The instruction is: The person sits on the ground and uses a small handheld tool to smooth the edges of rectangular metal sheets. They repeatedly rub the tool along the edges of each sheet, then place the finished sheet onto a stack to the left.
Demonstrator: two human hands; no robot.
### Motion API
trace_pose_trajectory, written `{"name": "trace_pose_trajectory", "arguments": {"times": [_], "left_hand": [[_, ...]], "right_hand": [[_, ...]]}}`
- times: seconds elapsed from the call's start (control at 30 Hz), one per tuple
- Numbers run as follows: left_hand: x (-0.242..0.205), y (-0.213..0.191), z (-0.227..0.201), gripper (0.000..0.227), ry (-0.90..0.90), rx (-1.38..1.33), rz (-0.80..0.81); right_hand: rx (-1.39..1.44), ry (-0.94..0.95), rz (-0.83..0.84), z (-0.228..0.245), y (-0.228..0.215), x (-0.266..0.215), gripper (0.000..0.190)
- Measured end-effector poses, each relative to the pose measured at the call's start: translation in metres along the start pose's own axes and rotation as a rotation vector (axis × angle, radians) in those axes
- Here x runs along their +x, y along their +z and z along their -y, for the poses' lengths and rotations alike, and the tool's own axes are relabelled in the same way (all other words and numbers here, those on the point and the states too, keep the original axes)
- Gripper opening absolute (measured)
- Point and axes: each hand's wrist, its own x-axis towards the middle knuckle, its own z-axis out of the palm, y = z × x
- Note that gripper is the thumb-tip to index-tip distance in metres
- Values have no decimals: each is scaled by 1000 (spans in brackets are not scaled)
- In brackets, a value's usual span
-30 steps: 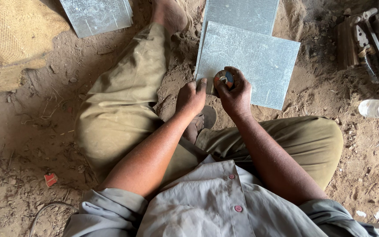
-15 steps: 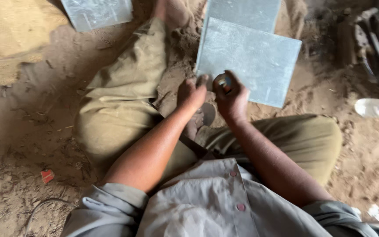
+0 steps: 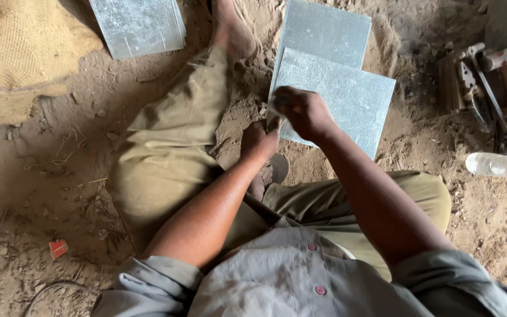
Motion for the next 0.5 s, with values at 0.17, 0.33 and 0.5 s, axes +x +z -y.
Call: {"name": "trace_pose_trajectory", "arguments": {"times": [0.17, 0.33, 0.5], "left_hand": [[-7, 11, 10, 51, 96, -118, -60], [-3, 8, 10, 54, 59, -68, -59], [-1, 18, 16, 57, -83, -107, 18]], "right_hand": [[6, -66, 193, 14, -12, 14, 31], [-172, 311, 289, -8, -42, -35, 35], [785, 552, -199, -12, -41, -108, 29]]}}
